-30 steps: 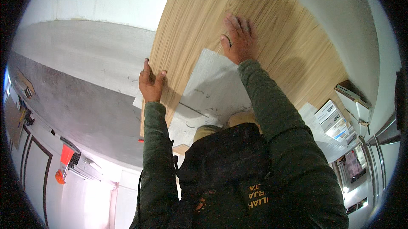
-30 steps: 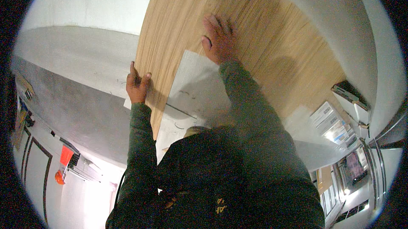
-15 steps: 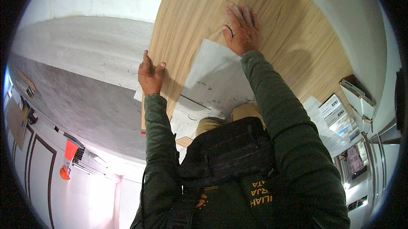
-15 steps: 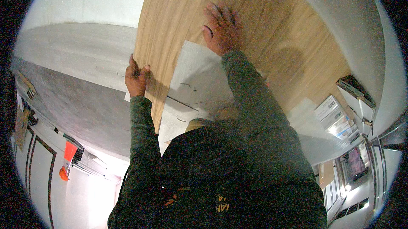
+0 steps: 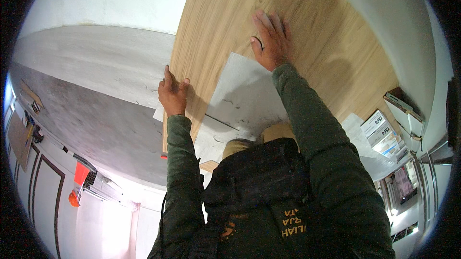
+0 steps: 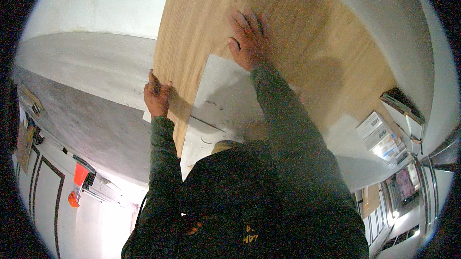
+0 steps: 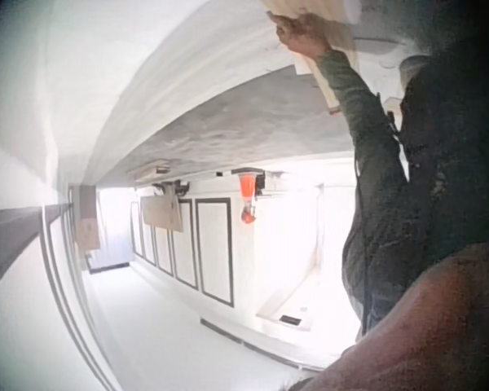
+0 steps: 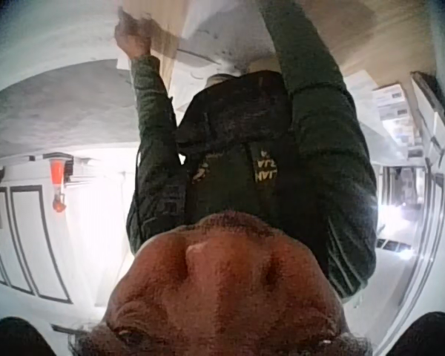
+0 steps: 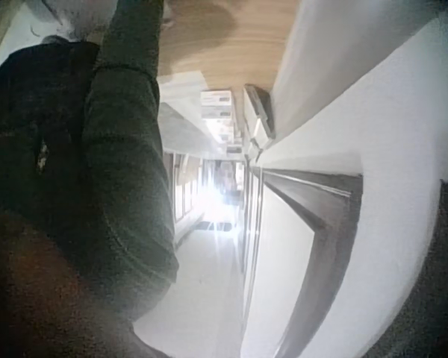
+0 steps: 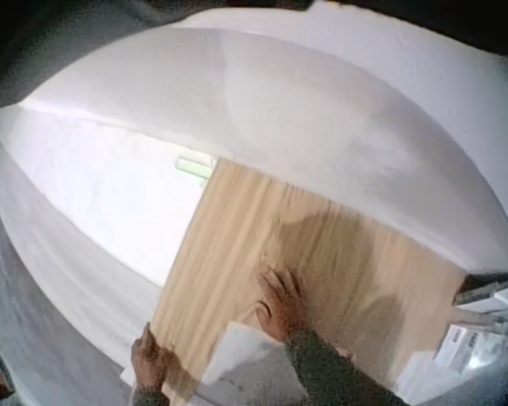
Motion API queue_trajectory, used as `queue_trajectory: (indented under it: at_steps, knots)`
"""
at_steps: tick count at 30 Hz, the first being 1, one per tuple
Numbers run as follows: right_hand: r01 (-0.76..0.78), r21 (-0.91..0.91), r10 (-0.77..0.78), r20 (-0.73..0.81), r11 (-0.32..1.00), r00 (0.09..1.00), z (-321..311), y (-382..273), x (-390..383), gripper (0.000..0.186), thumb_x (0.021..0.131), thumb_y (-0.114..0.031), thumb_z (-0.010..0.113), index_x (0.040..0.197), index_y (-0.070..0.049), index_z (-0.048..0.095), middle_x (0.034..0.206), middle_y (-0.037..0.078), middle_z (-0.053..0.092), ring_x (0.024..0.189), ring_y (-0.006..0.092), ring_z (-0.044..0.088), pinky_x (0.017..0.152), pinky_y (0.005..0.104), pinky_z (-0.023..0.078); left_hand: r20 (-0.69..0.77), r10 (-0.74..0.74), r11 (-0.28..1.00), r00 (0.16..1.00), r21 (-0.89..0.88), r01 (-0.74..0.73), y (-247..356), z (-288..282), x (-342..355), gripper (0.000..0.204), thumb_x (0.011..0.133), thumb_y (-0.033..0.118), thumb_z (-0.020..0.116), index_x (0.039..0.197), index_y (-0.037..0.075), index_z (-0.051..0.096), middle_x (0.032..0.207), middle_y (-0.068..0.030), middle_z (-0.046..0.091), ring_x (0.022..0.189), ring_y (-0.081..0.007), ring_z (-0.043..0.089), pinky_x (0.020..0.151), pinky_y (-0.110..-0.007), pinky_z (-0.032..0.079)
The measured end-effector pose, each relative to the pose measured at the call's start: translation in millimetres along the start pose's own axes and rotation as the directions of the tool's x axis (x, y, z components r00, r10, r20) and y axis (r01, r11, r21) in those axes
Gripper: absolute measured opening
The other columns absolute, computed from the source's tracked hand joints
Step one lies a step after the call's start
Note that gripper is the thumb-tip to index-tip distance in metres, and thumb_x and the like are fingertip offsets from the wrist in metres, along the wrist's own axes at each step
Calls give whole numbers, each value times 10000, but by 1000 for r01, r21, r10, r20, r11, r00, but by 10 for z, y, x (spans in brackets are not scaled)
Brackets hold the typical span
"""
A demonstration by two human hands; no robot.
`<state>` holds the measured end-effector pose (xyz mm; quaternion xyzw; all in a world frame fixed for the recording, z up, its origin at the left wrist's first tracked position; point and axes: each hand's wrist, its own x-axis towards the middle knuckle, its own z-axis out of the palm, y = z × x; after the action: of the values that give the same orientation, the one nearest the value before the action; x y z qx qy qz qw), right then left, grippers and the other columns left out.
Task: The person cuts a laminate flooring plank with a utility knife and then fits several planks together on the floor by hand.
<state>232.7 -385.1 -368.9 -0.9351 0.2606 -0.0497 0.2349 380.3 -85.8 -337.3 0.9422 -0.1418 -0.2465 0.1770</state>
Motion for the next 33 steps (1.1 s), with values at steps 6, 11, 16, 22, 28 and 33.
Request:
queue_trajectory:
  at_steps: [6, 11, 16, 22, 28, 33]
  knots:
    - [-66, -50, 72, 133, 997, 989, -27, -37, -40, 586, 872, -292, 638, 1399, -131, 440, 1515, 29, 386, 1388, 341, 350, 1137, 584, 242, -48, 127, 986, 991, 115, -121, -1, 10, -12, 756, 784, 361, 761, 1404, 30, 480, 859, -220, 607, 824, -357, 579, 740, -454, 460]
    - [-40, -28, 43, 97, 999, 994, -39, -26, -28, 589, 869, -306, 641, 1397, -132, 448, 1526, 20, 367, 1412, 310, 313, 1143, 579, 236, -82, 86, 978, 993, 199, -69, -39, 79, -41, 814, 739, 240, 806, 1463, 150, 444, 1051, -190, 555, 1005, -354, 505, 912, -471, 409]
    - [-77, -17, 78, 145, 997, 986, -87, -65, 23, 568, 873, -319, 631, 1387, -135, 475, 1532, 13, 358, 1419, 288, 304, 1151, 572, 234, -134, 107, 983, 985, 160, -85, -150, 157, -71, 817, 735, 223, 808, 1465, 170, 446, 1162, -207, 453, 1077, -364, 452, 940, -480, 384]
    - [-74, -8, 74, 127, 997, 989, -23, 8, -46, 574, 872, -332, 630, 1393, -139, 483, 1541, -9, 348, 1439, 259, 261, 1161, 560, 228, -136, 75, 988, 988, 147, -55, -6, 156, -75, 774, 743, 206, 802, 1445, 160, 479, 1167, -204, 454, 1063, -356, 452, 956, -482, 363]
    - [-44, 9, 43, 65, 999, 997, 18, 5, -61, 575, 874, -337, 627, 1395, -139, 485, 1542, -20, 346, 1447, 242, 237, 1157, 551, 231, -144, 57, 984, 988, 177, -31, 14, 157, -90, 778, 741, 178, 795, 1449, 161, 473, 1178, -211, 450, 1082, -352, 442, 976, -486, 336]
    - [-34, -19, 35, 65, 999, 997, -28, -25, -39, 566, 876, -326, 624, 1393, -138, 489, 1537, -18, 354, 1447, 244, 245, 1151, 547, 246, -165, 14, 987, 986, 162, 13, 37, 198, -114, 786, 739, 192, 800, 1452, 167, 471, 1199, -204, 442, 1099, -352, 433, 987, -493, 322]
